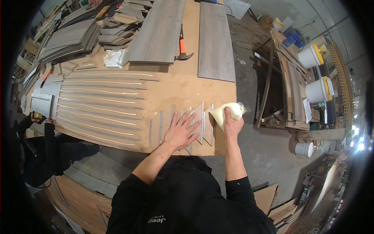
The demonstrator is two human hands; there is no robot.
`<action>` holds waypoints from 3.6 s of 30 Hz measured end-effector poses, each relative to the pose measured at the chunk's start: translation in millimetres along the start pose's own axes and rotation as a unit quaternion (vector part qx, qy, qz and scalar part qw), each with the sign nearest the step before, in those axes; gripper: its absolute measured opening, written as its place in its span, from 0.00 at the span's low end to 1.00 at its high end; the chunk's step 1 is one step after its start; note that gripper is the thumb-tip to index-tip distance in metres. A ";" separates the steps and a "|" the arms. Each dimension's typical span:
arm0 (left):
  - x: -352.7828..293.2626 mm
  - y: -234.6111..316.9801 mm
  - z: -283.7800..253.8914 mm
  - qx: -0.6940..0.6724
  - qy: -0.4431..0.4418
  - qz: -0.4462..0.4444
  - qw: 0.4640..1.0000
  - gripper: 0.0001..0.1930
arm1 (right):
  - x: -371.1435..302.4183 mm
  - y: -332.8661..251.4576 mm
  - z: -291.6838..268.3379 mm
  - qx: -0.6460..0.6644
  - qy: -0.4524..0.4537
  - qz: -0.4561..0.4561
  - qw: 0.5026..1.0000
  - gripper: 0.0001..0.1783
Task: Assembling wooden furniture panels using glue and a pneumatic nailer.
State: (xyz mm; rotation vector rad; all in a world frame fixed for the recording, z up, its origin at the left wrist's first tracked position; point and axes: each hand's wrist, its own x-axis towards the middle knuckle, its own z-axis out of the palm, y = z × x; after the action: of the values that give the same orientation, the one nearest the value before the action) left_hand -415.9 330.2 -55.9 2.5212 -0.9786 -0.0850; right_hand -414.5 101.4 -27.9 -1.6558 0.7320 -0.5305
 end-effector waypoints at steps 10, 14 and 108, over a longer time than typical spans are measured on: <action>1.3 -2.4 3.2 0.019 0.021 0.015 0.999 0.29 | -45.7 7.9 -45.0 -0.038 -0.006 0.014 0.999 0.14; 2.2 -2.1 1.4 0.020 0.018 0.017 0.999 0.29 | -65.3 10.2 -56.5 -0.050 0.008 0.027 0.998 0.14; -268.4 -18.9 40.3 -0.271 0.159 -0.458 0.832 0.12 | -83.5 -23.6 74.3 -0.017 -0.147 -0.016 0.989 0.15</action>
State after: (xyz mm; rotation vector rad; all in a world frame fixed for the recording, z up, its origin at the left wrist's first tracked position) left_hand -613.4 503.6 -126.1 2.1205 0.4071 -0.1845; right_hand -417.1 214.9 -16.3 -1.7325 0.4991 -0.2878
